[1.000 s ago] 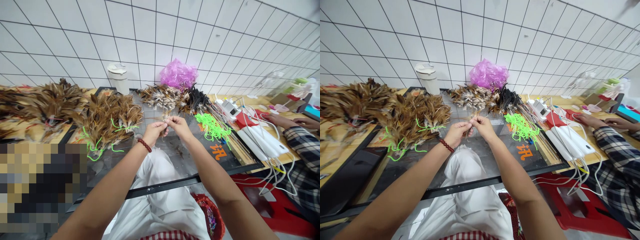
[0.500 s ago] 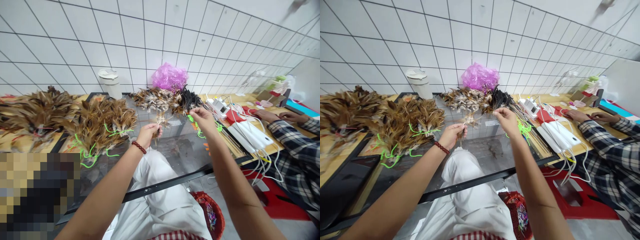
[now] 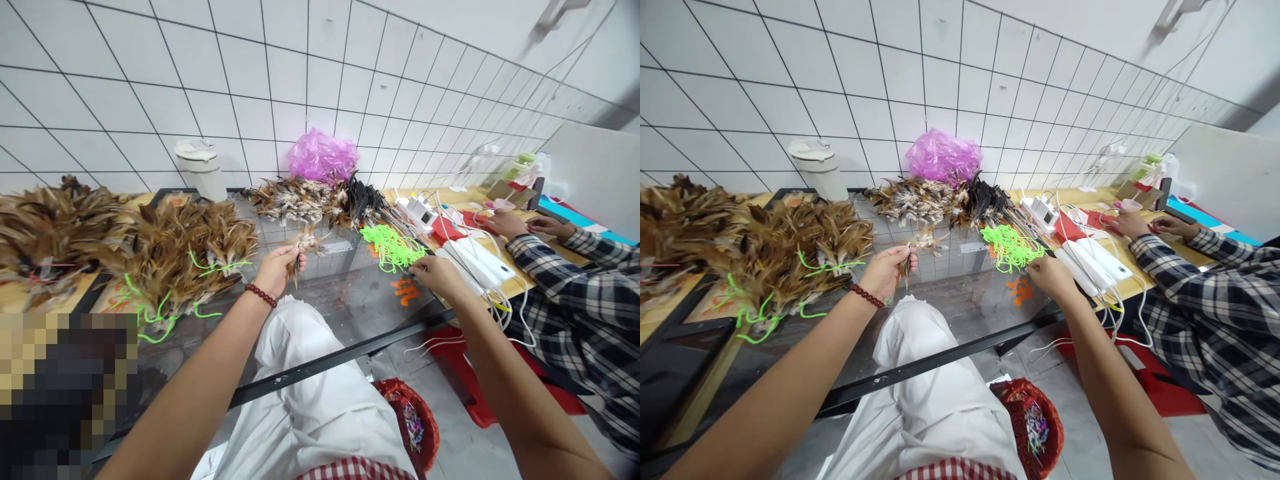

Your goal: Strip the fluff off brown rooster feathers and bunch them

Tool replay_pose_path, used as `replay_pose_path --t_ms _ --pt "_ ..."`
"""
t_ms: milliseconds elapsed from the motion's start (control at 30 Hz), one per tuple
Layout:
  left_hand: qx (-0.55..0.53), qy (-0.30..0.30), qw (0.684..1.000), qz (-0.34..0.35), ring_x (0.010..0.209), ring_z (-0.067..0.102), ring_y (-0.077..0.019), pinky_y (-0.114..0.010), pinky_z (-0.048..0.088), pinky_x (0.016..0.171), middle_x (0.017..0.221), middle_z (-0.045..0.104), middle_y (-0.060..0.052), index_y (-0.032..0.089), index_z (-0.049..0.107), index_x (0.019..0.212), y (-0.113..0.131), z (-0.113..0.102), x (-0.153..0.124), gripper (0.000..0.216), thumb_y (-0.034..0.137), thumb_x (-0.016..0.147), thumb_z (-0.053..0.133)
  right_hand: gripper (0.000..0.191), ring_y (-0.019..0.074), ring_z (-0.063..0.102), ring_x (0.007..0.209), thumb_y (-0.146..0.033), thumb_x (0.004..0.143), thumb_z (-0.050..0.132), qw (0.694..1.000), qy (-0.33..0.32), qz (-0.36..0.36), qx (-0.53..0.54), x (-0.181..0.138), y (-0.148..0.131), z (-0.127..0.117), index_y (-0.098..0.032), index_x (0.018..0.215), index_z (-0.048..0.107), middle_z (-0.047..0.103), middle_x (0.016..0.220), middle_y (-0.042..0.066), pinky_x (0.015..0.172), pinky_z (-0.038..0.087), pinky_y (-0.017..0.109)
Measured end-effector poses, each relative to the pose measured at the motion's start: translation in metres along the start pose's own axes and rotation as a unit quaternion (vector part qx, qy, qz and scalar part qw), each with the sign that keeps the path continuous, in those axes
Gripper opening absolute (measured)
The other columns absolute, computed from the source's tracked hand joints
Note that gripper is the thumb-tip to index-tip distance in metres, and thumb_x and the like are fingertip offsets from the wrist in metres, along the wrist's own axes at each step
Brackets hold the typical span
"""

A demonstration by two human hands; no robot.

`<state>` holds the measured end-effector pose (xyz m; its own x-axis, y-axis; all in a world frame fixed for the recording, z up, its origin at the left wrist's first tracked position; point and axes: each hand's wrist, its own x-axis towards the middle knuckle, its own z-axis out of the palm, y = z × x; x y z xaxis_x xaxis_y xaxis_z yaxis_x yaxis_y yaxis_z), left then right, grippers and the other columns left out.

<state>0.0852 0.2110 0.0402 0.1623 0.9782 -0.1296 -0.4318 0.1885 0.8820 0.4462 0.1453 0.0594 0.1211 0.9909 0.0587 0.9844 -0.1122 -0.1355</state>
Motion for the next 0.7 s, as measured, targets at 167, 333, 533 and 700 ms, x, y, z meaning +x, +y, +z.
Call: replay_pose_path --t_ms 167,333,533,700 --pt "-0.001 0.003 1.000 -0.003 0.052 0.057 -0.0095 -0.022 0.048 0.054 0.060 0.062 -0.003 0.009 0.064 0.076 0.001 -0.001 0.000 0.009 0.017 0.072 0.065 0.021 0.0167 0.057 0.071 -0.030 0.077 0.048 0.997 0.005 0.001 -0.077 0.001 -0.005 0.008 -0.018 0.076 0.065 0.066 0.084 0.007 0.056 0.032 0.025" --pt "0.001 0.004 1.000 -0.004 0.052 0.057 -0.0095 -0.022 0.048 0.054 0.060 0.062 -0.003 0.009 0.064 0.076 0.001 -0.001 0.001 0.009 0.017 0.072 0.064 0.019 0.0150 0.052 0.064 -0.034 0.074 0.056 0.992 -0.038 -0.046 -0.110 0.002 0.005 -0.046 -0.018 0.064 0.059 0.060 0.074 0.006 0.054 0.031 0.026" --pt "0.002 -0.006 1.000 -0.003 0.052 0.057 -0.0098 -0.022 0.047 0.053 0.061 0.062 -0.004 0.008 0.064 0.076 -0.001 0.000 0.001 0.011 0.017 0.071 0.066 0.039 0.0118 0.045 0.050 -0.053 0.069 0.069 0.989 0.004 -0.011 0.146 -0.003 -0.003 -0.120 -0.021 0.058 0.050 0.049 0.051 -0.002 0.048 0.031 0.026" --pt "0.002 -0.005 1.000 0.005 0.050 0.057 -0.0097 -0.022 0.046 0.052 0.059 0.062 -0.003 0.008 0.065 0.075 -0.003 -0.001 0.003 0.015 0.021 0.068 0.070 0.034 0.0065 0.042 0.047 -0.051 0.077 0.063 0.759 0.084 -0.028 0.645 0.014 -0.083 -0.088 -0.023 0.076 0.045 0.059 0.070 -0.003 0.042 0.029 0.020"
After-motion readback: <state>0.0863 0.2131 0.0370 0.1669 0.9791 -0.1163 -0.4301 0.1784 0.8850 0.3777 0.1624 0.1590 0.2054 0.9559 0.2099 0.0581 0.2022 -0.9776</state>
